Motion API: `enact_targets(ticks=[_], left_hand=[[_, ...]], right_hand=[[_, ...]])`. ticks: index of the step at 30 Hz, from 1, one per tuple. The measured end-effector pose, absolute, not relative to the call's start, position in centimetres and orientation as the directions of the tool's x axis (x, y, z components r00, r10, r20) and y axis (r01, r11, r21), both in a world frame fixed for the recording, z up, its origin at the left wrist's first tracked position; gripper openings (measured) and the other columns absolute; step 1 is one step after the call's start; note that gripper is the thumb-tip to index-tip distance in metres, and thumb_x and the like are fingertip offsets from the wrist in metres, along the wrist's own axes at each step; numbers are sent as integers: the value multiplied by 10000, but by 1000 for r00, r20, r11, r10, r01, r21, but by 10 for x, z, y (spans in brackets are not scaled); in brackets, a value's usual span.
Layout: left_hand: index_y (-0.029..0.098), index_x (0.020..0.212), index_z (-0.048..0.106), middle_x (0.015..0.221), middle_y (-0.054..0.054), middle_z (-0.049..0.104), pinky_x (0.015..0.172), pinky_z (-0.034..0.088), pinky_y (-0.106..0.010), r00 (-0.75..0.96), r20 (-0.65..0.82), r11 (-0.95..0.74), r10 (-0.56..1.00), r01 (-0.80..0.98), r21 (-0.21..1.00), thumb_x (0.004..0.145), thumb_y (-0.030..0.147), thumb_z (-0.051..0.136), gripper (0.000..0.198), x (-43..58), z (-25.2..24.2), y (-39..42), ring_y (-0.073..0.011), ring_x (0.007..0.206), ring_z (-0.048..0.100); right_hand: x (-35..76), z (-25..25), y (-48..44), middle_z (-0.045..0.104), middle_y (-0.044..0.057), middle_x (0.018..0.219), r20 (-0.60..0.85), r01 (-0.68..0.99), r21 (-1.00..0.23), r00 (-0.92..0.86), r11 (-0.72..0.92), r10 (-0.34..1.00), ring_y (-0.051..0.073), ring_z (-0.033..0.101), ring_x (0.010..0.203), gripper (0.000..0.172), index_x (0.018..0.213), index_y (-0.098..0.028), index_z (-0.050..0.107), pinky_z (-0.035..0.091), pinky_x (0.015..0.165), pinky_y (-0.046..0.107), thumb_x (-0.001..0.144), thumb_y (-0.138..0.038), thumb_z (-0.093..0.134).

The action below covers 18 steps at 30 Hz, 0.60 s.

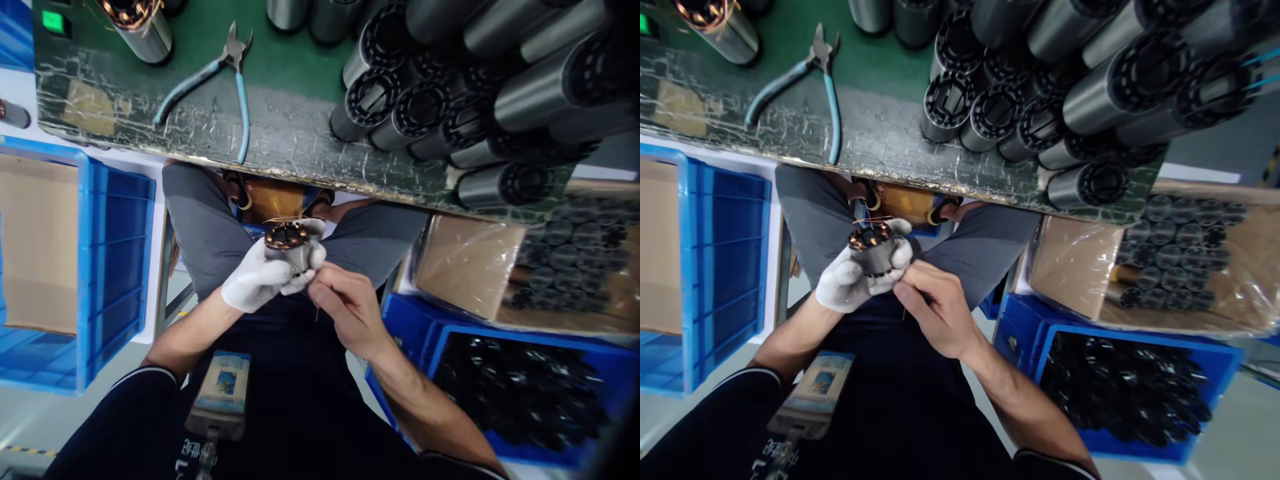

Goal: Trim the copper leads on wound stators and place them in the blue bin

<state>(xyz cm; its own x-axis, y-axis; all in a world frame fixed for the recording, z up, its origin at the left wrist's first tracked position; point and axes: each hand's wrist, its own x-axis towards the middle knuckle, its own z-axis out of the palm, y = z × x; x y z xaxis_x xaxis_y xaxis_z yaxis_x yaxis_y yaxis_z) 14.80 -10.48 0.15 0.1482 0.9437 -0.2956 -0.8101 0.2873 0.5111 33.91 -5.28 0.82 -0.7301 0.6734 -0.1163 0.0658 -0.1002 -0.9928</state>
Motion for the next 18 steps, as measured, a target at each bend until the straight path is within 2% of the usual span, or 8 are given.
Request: enact_targets(ticks=[2,4,5,8,11,15,16,18], left_hand=[[246,1161,664,922,23,610,497,308,-202,112,-339,267,934,-850,455,819,525,986,546,154,-3,-103,-44,569,406],[244,1099,680,932,11,634,557,414,-226,48,-345,236,937,-818,525,749,486,1009,537,155,-7,-101,-84,638,513],[241,1105,701,961,-8,664,630,493,-256,34,-347,243,937,-777,580,738,499,1005,542,153,-9,-100,-125,720,595],[228,1214,750,1026,-63,748,876,616,-379,66,-409,352,910,-647,676,822,601,944,575,146,-12,-101,-253,959,743],[221,1231,744,1046,-76,781,963,624,-413,63,-457,382,887,-655,652,811,640,968,634,143,-10,-102,-283,1036,783],[228,1096,671,889,12,719,684,552,-275,-96,-518,291,850,-735,612,705,544,1062,637,142,-10,-100,-145,739,676],[229,1072,655,854,29,700,617,515,-256,-136,-527,280,839,-723,632,721,522,1045,601,140,-10,-98,-122,669,631],[221,1019,659,841,31,699,594,520,-258,-251,-459,246,852,-583,775,752,445,1002,489,134,-10,-96,-117,633,617]], right_hand=[[340,17,-46,639,61,949,-24,77,-996,-706,43,707,201,593,867,341,774,-221,632,480,750,365,1101,-273,715],[337,25,-39,727,103,1205,107,-2,-990,-677,144,728,235,662,970,325,756,-224,610,544,777,401,1067,-252,701],[334,29,-35,753,97,1255,158,-71,-986,-669,150,726,229,681,944,325,749,-226,582,558,752,401,1057,-236,684],[318,36,-28,762,44,997,211,-203,-975,-714,91,668,172,632,749,315,763,-231,516,528,663,353,1038,-154,650],[304,36,-29,629,11,817,191,-123,-980,-791,156,581,152,544,716,330,782,-240,479,470,658,323,1059,-137,625],[314,30,-45,585,2,822,151,-6,-954,-873,300,464,147,503,718,292,819,-252,470,420,648,316,1062,-143,592],[323,29,-48,568,-8,794,129,3,-954,-897,299,422,143,499,697,299,809,-251,471,406,634,316,1053,-133,595],[342,29,-49,546,-24,729,52,38,-972,-927,231,372,131,494,639,333,770,-245,484,382,589,312,1051,-125,616]])
